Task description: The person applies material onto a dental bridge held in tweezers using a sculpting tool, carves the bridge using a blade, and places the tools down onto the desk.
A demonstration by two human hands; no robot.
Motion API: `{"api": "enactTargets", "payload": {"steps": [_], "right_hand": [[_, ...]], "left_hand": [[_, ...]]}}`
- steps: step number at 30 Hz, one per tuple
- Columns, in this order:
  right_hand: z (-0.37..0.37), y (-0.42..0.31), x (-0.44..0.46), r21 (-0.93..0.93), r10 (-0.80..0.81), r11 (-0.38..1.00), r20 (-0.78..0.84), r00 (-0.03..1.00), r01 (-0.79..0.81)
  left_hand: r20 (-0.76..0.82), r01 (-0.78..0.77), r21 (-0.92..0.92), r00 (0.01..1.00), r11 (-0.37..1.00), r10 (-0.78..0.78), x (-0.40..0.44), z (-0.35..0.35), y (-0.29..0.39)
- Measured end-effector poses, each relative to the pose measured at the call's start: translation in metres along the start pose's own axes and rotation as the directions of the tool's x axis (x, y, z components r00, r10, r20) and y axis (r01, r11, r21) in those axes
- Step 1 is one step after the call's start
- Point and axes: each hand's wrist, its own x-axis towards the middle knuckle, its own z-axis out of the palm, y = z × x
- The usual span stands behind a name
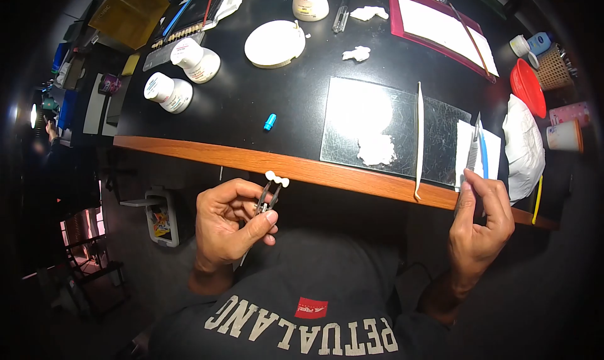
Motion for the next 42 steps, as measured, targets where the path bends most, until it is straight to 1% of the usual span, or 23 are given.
{"api": "enactTargets", "payload": {"steps": [6, 9, 12, 15, 18, 21, 24, 27, 30, 39, 42], "right_hand": [[0.0, -0.002, 0.001, 0.01, -0.031, 0.999, -0.001, 1.0, 0.031], [0.0, -0.001, -0.001, 0.024, -0.022, 0.999, -0.021, 1.0, 0.022], [0.002, 0.001, -0.003, 0.045, -0.009, 0.999, -0.043, 0.999, 0.011], [0.001, 0.005, -0.003, 0.046, -0.011, 0.999, -0.047, 0.999, 0.013], [-0.001, 0.005, -0.004, 0.035, -0.013, 0.999, -0.041, 0.999, 0.015], [0.0, 0.005, -0.003, 0.037, -0.022, 0.999, -0.046, 0.999, 0.024], [0.0, 0.006, -0.003, 0.049, -0.022, 0.998, -0.054, 0.998, 0.025], [0.001, 0.007, -0.004, 0.056, -0.02, 0.998, -0.058, 0.998, 0.024], [0.001, 0.007, -0.004, 0.065, -0.022, 0.998, -0.059, 0.998, 0.026], [0.0, 0.007, -0.002, 0.06, -0.041, 0.997, -0.046, 0.998, 0.043], [-0.001, 0.005, -0.002, 0.055, -0.035, 0.998, -0.041, 0.999, 0.037]], "left_hand": [[0.037, -0.098, 0.042, 0.995, 0.994, 0.097, 0.001, -0.002, -0.006], [0.1, -0.206, 0.081, 0.975, 0.975, 0.198, 0.004, -0.004, -0.015], [0.171, -0.203, 0.086, 0.968, 0.975, 0.187, 0.005, -0.007, -0.017], [0.133, -0.088, 0.046, 0.988, 0.995, 0.082, 0.003, -0.003, -0.012], [0.154, -0.044, 0.023, 0.987, 0.999, 0.04, 0.002, -0.001, -0.006], [0.143, 0.015, -0.003, 0.99, 1.0, -0.014, 0.001, 0.003, 0.001], [0.163, 0.041, 0.016, 0.986, 0.999, -0.043, 0.001, 0.001, 0.003], [0.181, 0.045, 0.031, 0.982, 0.998, -0.05, 0.0, -0.001, 0.002], [0.167, 0.016, 0.013, 0.986, 1.0, -0.018, 0.0, 0.0, 0.0], [0.148, 0.016, 0.01, 0.989, 1.0, -0.017, -0.001, 0.001, 0.001], [0.103, -0.071, 0.086, 0.993, 0.994, 0.062, -0.001, 0.005, -0.002]]}}
